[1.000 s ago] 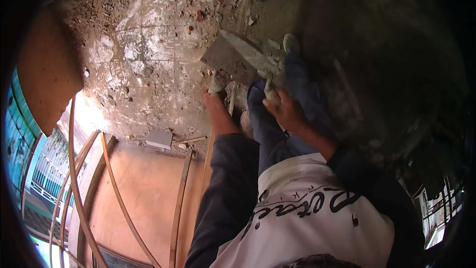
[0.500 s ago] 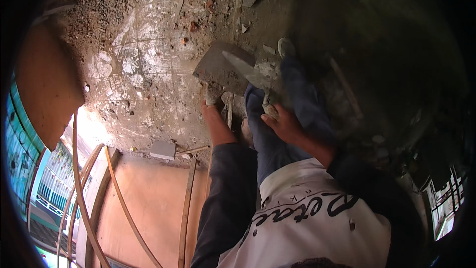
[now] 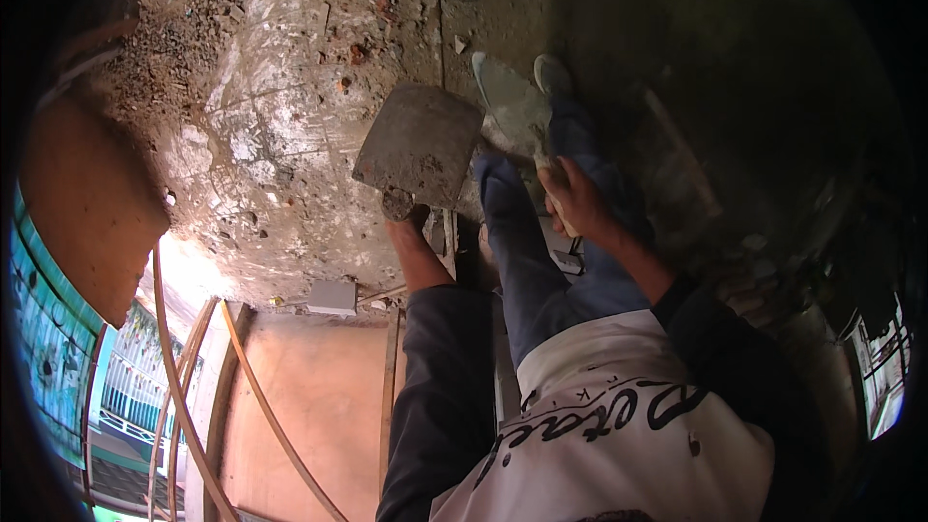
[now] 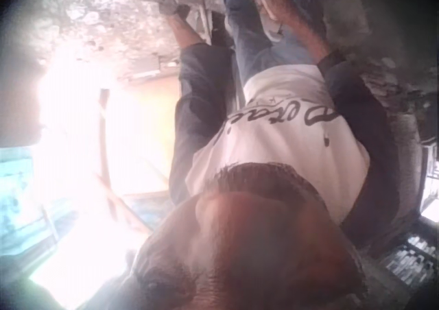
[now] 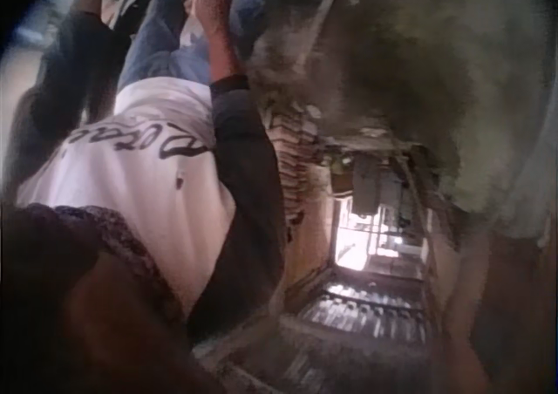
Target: The person uses a pickaxe and a hammer to break up a concrete floor in a construction site. They repeatedly strike the floor with the pickaxe, then use the hammer to break larger chunks into smaller pieces.
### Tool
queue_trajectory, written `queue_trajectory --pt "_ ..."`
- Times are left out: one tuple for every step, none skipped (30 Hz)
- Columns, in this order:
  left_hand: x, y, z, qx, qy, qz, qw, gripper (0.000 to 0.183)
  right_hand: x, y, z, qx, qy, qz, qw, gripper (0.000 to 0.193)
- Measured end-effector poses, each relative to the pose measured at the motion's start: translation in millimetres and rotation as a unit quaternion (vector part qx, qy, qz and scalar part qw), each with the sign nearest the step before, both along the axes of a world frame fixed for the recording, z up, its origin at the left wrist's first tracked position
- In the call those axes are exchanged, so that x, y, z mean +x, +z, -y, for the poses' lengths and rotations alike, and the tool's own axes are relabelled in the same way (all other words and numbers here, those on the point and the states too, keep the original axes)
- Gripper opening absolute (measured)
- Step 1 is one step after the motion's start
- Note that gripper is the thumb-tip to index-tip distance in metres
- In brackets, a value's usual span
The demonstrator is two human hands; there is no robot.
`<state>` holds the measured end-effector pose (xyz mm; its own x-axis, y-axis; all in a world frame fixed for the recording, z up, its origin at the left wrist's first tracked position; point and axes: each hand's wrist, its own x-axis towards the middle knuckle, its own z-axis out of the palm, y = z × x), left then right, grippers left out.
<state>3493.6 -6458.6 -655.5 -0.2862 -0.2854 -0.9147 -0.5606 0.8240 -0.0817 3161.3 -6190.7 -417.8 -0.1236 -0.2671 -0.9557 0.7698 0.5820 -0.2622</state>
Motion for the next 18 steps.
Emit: queue_trajectory --pt "-0.4 1.8 0.9 0.001 0.003 0.003 1.0 0.048 -5.4 -0.1 9.2 -0.03 -0.055 0.016 0.998 0.042" --pt "-1.6 3.3 0.9 0.002 0.006 0.008 1.0 0.048 -12.0 -3.0 19.0 -0.012 -0.056 0.013 0.998 0.044" --pt "-3.0 4.7 3.5 0.005 0.008 0.008 1.0 0.048 -17.5 -5.7 28.8 -0.013 -0.065 0.005 0.998 0.046" --pt "-4.8 5.8 3.7 0.005 0.009 0.011 1.0 0.048 -23.7 -10.1 38.9 0.018 -0.059 0.019 0.998 0.048" --pt "-6.9 6.9 5.2 0.005 0.012 0.013 1.0 0.049 -24.4 -9.6 47.1 -0.005 -0.062 0.033 0.998 0.049" --pt "-9.4 8.0 6.5 0.006 0.014 0.016 1.0 0.049 -23.7 -8.0 54.2 0.005 -0.049 0.07 0.996 0.05" --pt "-12.0 9.1 7.6 0.008 0.017 0.018 1.0 0.049 -22.9 -6.9 61.7 0.013 -0.039 0.097 0.994 0.051" --pt "-14.7 10.6 8.0 0.008 0.019 0.022 1.0 0.049 -12.4 5.9 62.6 -0.011 -0.027 0.098 0.995 0.056" --pt "-17.8 11.7 8.1 0.01 0.022 0.022 0.999 0.049 -3.1 16.9 64.3 -0.062 0.016 0.145 0.987 0.058" --pt "-20.1 13.0 8.0 0.01 0.025 0.026 0.999 0.05 7.9 28.3 66.0 -0.107 0.058 0.166 0.979 0.06" --pt "-20.9 15.6 7.2 0.013 0.029 0.028 0.999 0.05 14.6 35.9 67.7 -0.156 0.101 0.21 0.96 0.062" --pt "-24.0 16.3 6.9 0.014 0.033 0.027 0.999 0.05 14.5 35.6 70.5 -0.114 0.062 0.154 0.98 0.062" --pt "-26.0 17.4 5.8 0.012 0.033 0.03 0.999 0.05 13.2 34.5 72.0 -0.081 0.032 0.113 0.99 0.062" --pt "-27.4 19.1 5.2 0.015 0.037 0.031 0.999 0.05 10.8 32.6 72.8 -0.074 0.004 0.107 0.992 0.062" --pt "-28.5 20.5 4.4 0.017 0.04 0.034 0.998 0.051 3.4 25.6 72.5 -0.022 -0.016 0.034 0.999 0.06" --pt "-30.5 21.2 4.6 0.018 0.042 0.034 0.998 0.051 -7.2 17.1 71.5 0.024 -0.029 -0.02 0.999 0.059" --pt "-32.0 22.0 5.1 0.021 0.043 0.035 0.998 0.051 -12.7 12.7 69.0 0.008 -0.031 -0.005 0.999 0.058" --pt "-34.2 21.9 6.0 0.021 0.045 0.037 0.998 0.051 -15.9 11.5 65.5 0.019 -0.034 0.001 0.999 0.058"
